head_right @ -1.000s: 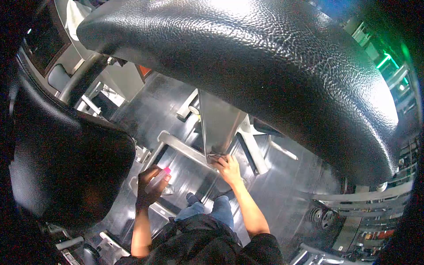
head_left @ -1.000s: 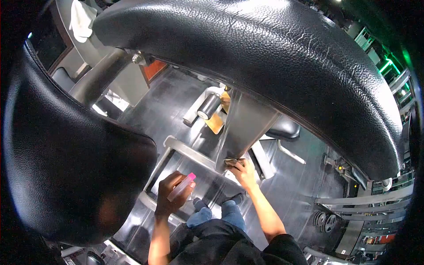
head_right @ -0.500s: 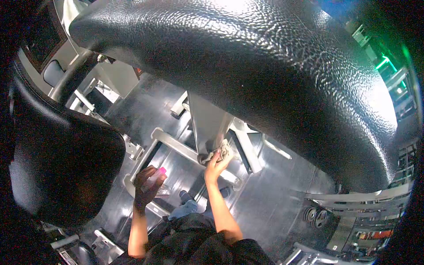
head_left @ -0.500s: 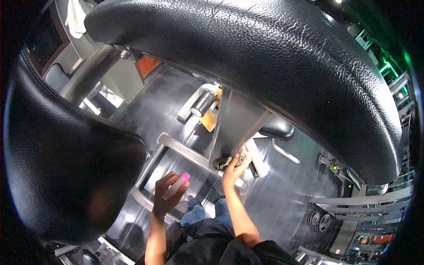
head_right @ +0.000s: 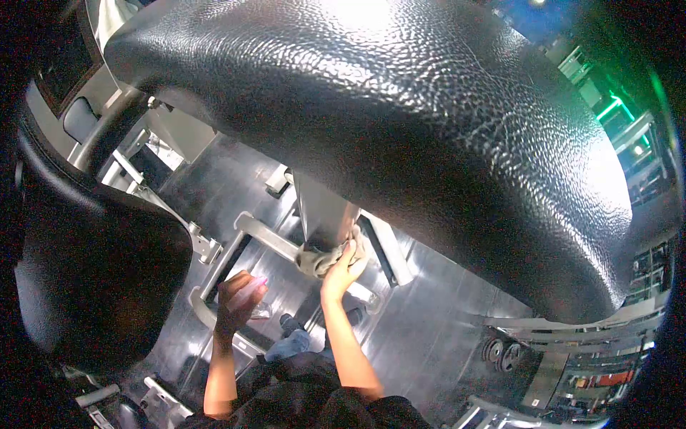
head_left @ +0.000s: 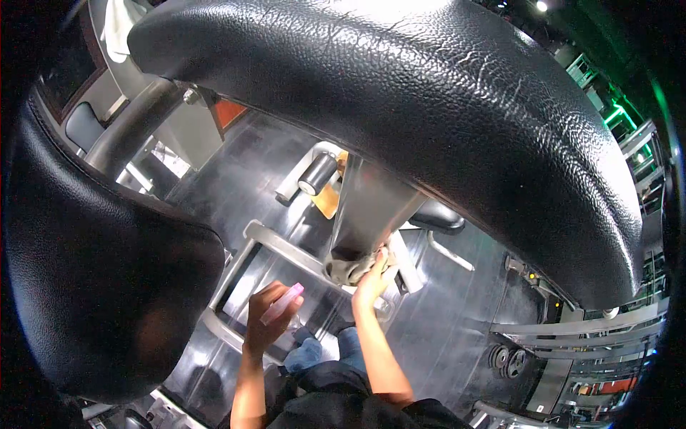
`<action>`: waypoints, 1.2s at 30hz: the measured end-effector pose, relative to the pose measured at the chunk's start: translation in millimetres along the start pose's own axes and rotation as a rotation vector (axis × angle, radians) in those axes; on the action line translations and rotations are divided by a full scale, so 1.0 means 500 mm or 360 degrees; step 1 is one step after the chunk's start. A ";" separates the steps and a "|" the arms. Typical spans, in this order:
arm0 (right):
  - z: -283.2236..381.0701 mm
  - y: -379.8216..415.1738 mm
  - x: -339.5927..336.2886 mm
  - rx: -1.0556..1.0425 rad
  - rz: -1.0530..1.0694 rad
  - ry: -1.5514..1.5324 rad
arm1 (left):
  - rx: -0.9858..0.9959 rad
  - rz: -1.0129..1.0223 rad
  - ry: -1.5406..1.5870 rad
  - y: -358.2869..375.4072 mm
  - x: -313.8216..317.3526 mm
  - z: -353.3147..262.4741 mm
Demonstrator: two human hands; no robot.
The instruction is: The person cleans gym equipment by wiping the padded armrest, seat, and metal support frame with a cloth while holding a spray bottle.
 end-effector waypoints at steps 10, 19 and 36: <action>-0.336 -0.121 -0.123 0.0987 -0.0277 -0.0161 | -0.0108 -0.0064 0.0115 0.016 -0.007 0.000; -0.056 0.043 0.028 0.1166 0.0010 -0.0558 | -0.0249 -0.0155 -0.0155 0.049 0.004 0.027; -0.109 0.028 0.007 0.1501 0.0362 -0.0544 | -0.0807 -0.0616 0.0246 0.163 -0.018 0.014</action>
Point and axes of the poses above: each hand's wrist, its own y-axis away from the middle knuckle, its own x-axis out of the palm, z = x × y, the point moved 1 cm from there along -y, towards the middle knuckle, and after that the axes turned 7 degrees about x, right-handed, at the moved point
